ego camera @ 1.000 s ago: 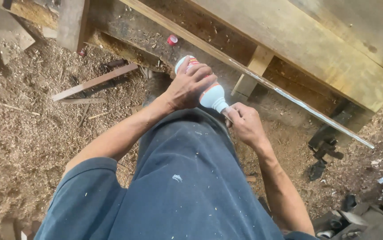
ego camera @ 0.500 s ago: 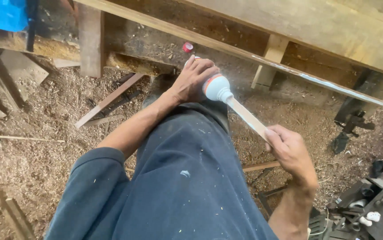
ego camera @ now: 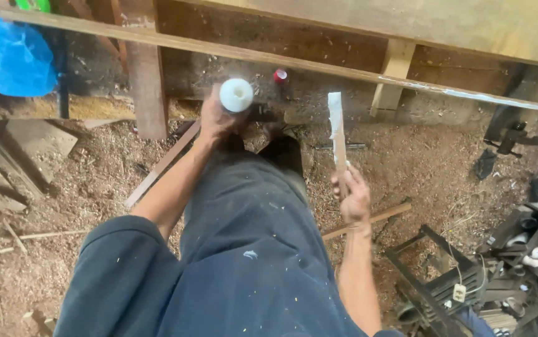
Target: Applying wood glue to thin wooden strips and aligning larger boards in a woodworking shop.
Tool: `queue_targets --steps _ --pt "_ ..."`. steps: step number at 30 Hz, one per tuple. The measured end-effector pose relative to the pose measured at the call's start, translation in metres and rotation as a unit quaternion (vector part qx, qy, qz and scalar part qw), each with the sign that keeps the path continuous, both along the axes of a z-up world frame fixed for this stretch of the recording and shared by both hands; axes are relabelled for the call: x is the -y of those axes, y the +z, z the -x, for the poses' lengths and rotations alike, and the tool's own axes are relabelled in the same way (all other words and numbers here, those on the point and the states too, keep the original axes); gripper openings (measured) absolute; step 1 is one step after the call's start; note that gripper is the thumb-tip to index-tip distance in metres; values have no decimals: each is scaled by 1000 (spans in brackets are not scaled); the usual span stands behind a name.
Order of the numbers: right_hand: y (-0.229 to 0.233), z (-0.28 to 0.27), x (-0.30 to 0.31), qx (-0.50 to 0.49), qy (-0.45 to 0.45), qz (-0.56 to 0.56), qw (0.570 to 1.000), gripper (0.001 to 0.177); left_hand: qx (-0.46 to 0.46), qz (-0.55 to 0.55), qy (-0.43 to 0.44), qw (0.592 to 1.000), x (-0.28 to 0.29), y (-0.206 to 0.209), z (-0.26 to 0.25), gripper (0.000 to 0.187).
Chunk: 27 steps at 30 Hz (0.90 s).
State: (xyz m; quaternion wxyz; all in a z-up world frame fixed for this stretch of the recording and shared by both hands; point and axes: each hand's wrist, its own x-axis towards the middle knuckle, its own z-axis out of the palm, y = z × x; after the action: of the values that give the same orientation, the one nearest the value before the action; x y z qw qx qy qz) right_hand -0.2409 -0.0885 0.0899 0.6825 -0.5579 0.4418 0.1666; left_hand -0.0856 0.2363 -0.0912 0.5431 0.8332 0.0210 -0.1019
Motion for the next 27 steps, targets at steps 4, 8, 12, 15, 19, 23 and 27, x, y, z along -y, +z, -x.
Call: queue_targets --steps 4,8,12,15,19,23,27 --pt "-54 7 -12 57 -65 210 974 33 15 -74 99 992 -28 -56 -8 85" --pt "-104 4 1 181 -69 398 897 32 220 -129 156 954 -26 -76 -27 82" --pt "-122 -21 -27 164 -20 469 868 32 211 -119 164 956 -21 -86 -26 86" --pt "-130 -17 -58 134 35 489 861 32 194 -148 188 951 -23 -97 -10 90" --pt "-145 -7 -49 186 10 532 826 32 -37 -158 144 976 -46 -81 16 99" --pt "-156 -6 20 134 -89 595 788 33 -208 -143 64 966 -64 14 29 88" --pt "-162 -13 6 132 -87 600 784 29 -313 -227 -3 922 -100 55 56 53"
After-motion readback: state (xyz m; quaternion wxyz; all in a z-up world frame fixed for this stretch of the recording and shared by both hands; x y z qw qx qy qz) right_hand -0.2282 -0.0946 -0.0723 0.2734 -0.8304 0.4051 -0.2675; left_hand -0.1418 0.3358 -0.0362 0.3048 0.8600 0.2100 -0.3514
